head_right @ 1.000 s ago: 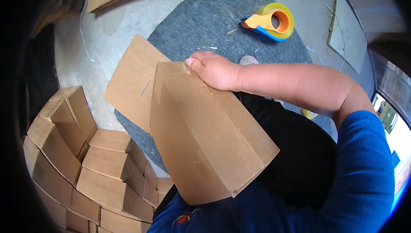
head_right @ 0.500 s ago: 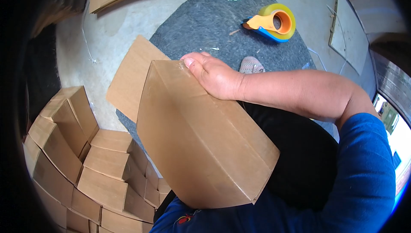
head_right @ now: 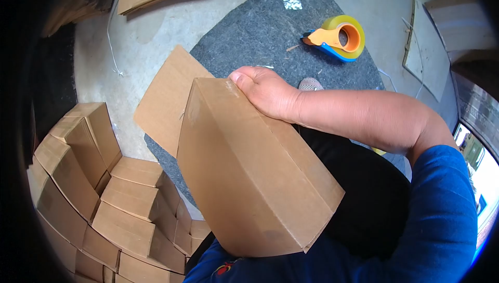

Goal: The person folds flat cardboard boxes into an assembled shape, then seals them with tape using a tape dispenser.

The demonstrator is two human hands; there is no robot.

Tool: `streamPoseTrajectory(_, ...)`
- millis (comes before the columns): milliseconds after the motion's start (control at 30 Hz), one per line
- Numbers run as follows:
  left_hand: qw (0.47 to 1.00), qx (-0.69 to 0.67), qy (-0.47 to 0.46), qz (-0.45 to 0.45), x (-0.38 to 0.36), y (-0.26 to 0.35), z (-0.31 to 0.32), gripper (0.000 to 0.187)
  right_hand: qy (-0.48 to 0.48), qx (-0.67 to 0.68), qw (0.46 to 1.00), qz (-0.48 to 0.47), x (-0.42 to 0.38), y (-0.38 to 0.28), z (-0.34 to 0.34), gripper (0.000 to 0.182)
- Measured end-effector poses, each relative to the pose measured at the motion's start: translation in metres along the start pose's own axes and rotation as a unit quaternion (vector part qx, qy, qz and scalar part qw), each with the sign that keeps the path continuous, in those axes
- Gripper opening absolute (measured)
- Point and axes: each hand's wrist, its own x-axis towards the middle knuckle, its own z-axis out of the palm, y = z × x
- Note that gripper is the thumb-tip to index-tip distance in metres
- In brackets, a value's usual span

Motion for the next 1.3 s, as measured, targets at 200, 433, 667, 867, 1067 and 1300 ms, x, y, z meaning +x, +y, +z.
streamPoseTrajectory(200, 1.000, -0.003, 0.003, 0.002, 0.002, 0.002, 0.004, 0.046, 0.007, -0.147, 0.979, -0.139, -0.001, -0.001, 0.007, 0.042)
streamPoseTrajectory(433, 1.000, -0.013, 0.010, 0.010, -0.001, 0.003, 0.004, 0.045, -0.011, -0.149, 0.982, -0.115, -0.001, -0.005, 0.010, 0.042)
streamPoseTrajectory(667, 0.999, -0.020, 0.013, 0.036, 0.002, 0.017, 0.012, 0.045, 0.021, -0.180, 0.977, -0.114, -0.001, -0.009, 0.000, 0.042)
streamPoseTrajectory(867, 0.997, -0.026, 0.010, 0.066, 0.001, 0.028, 0.025, 0.045, 0.019, -0.126, 0.981, -0.148, 0.002, -0.013, -0.001, 0.041)
streamPoseTrajectory(1067, 0.992, -0.024, 0.014, 0.124, -0.034, 0.050, 0.037, 0.045, 0.020, -0.035, 0.992, -0.118, -0.021, -0.074, -0.006, 0.040)
streamPoseTrajectory(1300, 0.981, -0.019, 0.046, 0.187, -0.110, 0.046, 0.047, 0.045, -0.035, -0.041, 0.993, -0.108, -0.023, -0.063, 0.018, 0.028)
